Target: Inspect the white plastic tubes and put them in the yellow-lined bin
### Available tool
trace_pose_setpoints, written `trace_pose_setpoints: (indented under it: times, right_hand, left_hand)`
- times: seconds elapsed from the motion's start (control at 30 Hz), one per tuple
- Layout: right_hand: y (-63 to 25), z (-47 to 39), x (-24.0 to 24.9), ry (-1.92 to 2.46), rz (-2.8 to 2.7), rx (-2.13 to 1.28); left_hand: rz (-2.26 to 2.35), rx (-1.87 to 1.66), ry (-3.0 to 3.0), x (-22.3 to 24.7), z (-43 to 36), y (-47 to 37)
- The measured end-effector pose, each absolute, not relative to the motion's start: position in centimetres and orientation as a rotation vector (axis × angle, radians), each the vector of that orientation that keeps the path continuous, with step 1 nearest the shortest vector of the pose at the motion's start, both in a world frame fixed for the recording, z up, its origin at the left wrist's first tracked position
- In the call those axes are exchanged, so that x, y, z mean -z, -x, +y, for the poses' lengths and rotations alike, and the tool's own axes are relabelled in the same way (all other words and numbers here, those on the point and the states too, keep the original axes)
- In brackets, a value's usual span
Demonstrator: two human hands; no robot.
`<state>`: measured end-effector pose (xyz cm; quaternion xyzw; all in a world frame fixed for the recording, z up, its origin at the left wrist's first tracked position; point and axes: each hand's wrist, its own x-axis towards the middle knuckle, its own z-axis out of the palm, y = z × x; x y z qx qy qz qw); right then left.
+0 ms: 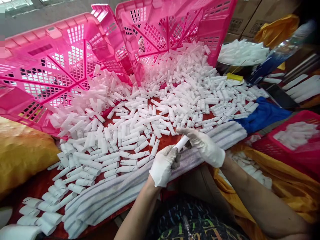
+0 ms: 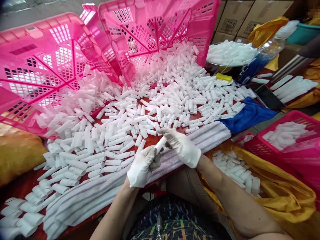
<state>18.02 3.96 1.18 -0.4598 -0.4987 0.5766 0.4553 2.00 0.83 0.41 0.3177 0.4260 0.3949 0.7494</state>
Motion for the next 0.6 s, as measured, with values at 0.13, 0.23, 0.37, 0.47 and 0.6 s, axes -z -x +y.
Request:
trace_pose_setpoints:
  times: [0.13,0.23,0.37,0.47,0.6]
  right_hand:
    - [-18.0,3.8,-0.2,1.124,-0.933,-1.345]
    - [-17.9,3.9,0.1,1.152,-0.943,-1.372]
    - [-18.5,4.1,-0.4,1.028,-1.175,-1.311]
    - [-18.7,3.7,-0.8,0.889,-1.352,-1.32]
    - [-19.9,1.9,-1.1,1.008,-1.36,-1.385]
  left_hand:
    - [0.985,-0.923,-0.697,-0.1,0.8,-2.2]
    - [0.845,-0.845,-0.56,-0.1,0.7,-1.9]
    - [0.548,-0.597,-0.208,-0.5,0.9,-0.7]
    - [0.44,-0.473,-0.094,-0.9,0.9,-0.5]
    - [0.603,-0.508,-0.439,-1.2,0.2,-1.5]
